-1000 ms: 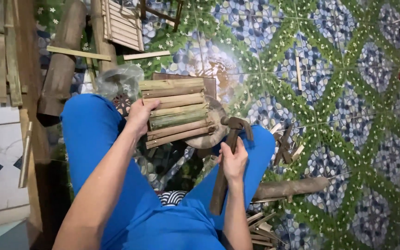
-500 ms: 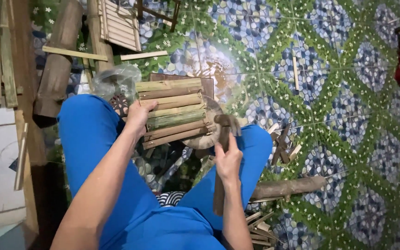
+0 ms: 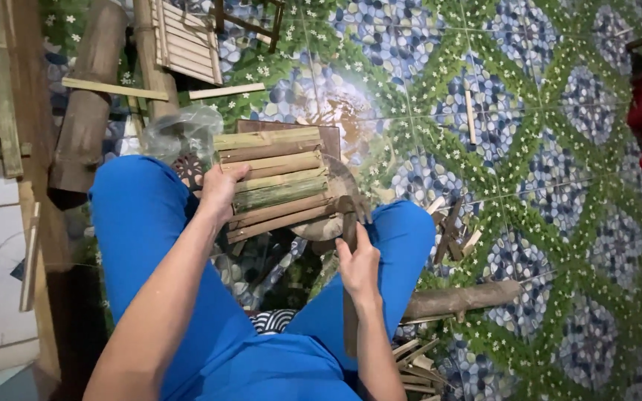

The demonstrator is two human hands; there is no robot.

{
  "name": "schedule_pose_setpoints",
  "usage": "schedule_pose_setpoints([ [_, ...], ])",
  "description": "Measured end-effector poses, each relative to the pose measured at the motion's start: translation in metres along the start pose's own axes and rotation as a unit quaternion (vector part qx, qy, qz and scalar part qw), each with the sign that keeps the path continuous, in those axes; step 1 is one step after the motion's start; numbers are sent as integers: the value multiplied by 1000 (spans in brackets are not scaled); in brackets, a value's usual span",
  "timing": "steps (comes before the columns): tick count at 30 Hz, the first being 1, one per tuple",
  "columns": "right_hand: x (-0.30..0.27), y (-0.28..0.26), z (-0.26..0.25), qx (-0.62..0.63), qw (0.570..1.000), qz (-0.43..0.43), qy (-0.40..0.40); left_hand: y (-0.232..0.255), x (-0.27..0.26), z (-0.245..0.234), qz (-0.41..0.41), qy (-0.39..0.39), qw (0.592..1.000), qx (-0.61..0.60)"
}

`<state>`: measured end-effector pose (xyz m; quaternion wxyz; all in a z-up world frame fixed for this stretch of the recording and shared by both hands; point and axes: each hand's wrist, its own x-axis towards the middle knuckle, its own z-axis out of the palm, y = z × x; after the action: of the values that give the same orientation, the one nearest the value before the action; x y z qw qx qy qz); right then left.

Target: Hammering small nails into bamboo slats to assemble a miniature structure on a tiled floor.

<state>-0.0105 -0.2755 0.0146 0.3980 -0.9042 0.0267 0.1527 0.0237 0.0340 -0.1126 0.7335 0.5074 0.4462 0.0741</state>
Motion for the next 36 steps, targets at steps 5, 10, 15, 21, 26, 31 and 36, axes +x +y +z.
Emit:
schedule_pose_setpoints([
  [5,-16,-31,-10,5,1000,11,26,14,-15,6,13,2,999,37],
  [10,-6,-34,-12,62,998,11,29,-15,13,10,3,34,970,240],
  [15,13,-1,3,172,983,22,61,0,-3,7,-10,26,968,248],
  [21,44,39,18,339,939,2,56,26,-26,10,-23,-5,990,139],
  [26,41,27,15,380,922,33,75,26,-23,6,-21,-61,995,-71],
  [31,38,27,17,387,917,20,92,12,-16,13,-25,-96,994,-51],
  [36,40,44,28,391,914,16,106,11,-34,21,-2,-62,994,85],
])
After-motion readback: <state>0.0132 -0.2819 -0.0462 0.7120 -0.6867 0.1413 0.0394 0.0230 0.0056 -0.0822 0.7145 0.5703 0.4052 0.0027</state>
